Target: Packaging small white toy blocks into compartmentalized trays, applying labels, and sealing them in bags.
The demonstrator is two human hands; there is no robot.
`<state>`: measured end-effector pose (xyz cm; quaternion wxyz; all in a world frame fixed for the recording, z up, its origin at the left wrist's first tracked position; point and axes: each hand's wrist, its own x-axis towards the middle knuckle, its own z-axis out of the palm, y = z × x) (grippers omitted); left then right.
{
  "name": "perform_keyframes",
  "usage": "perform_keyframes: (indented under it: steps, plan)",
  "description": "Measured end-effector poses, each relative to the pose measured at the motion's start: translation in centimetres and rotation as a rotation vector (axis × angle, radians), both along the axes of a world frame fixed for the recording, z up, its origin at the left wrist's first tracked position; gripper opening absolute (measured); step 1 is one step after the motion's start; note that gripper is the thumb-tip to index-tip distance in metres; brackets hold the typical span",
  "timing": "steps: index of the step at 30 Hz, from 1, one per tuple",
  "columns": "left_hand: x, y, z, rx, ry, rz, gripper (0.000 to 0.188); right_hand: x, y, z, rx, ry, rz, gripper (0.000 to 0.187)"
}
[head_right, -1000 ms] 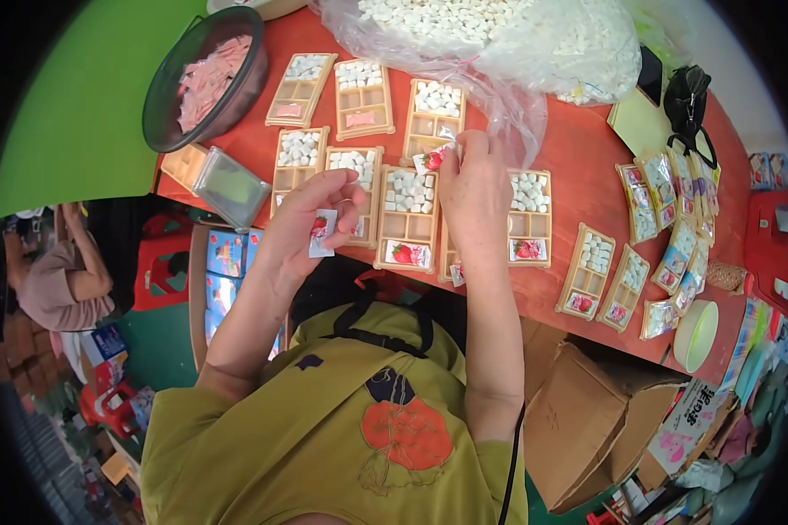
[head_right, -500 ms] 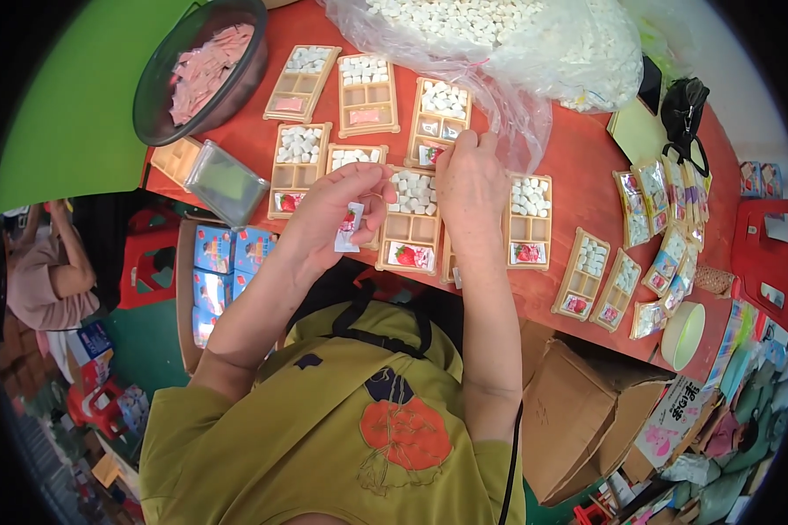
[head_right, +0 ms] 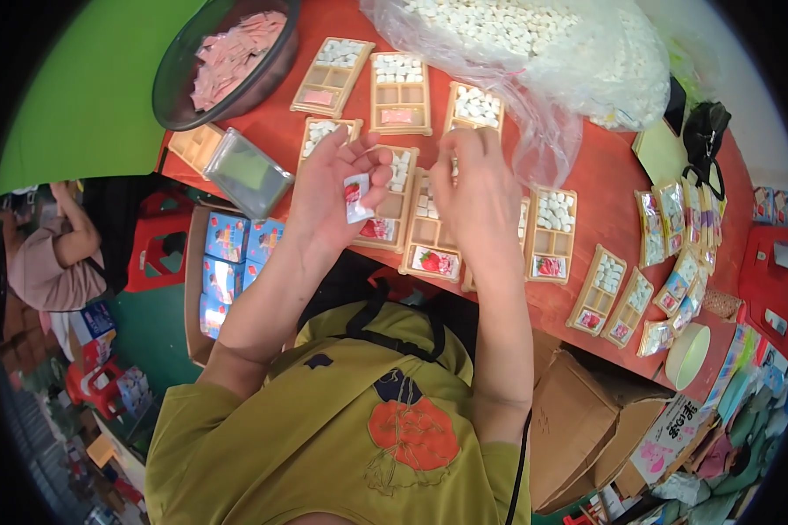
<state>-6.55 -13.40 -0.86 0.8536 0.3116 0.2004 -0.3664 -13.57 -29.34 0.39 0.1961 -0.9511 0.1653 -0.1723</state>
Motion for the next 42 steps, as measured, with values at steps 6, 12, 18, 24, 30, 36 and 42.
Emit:
perform_keyframes:
  steps: [6, 12, 18, 24, 30, 36, 42]
  plan:
    - [1.3, -0.1, 0.5, -0.016, -0.091, 0.124, 0.057, -1.1, 4.4, 2.8, 0.426, 0.028, 0.454, 0.025]
    - [1.4, 0.2, 0.7, -0.063, -0.101, 0.171, 0.059, 0.2, 5.0, 0.6, 0.111, -0.135, 0.467, 0.026]
    - [1.8, 1.0, -0.6, -0.099, -0.228, 0.185, 0.043, 2.8, 1.3, -0.9, 0.264, -0.257, 0.448, 0.02]
    - [1.9, 1.2, -2.1, 0.223, -0.513, -0.036, 0.021, 4.6, 0.6, -1.0, 0.924, -0.005, 0.143, 0.018]
    - [2.1, 1.8, -2.3, 0.346, -0.497, 0.051, 0.022, 7.5, -0.7, -3.1, 0.719, 0.059, -0.005, 0.028]
    - [0.6, 3.1, -3.2, 0.449, -0.673, -0.02, 0.016, 7.9, 1.3, -2.4, 0.041, 0.175, 0.001, 0.019]
    - [0.4, 4.8, -2.3, 0.509, -0.912, -0.019, 0.013, 8.7, 2.4, -1.7, 0.034, 0.237, 0.203, 0.015]
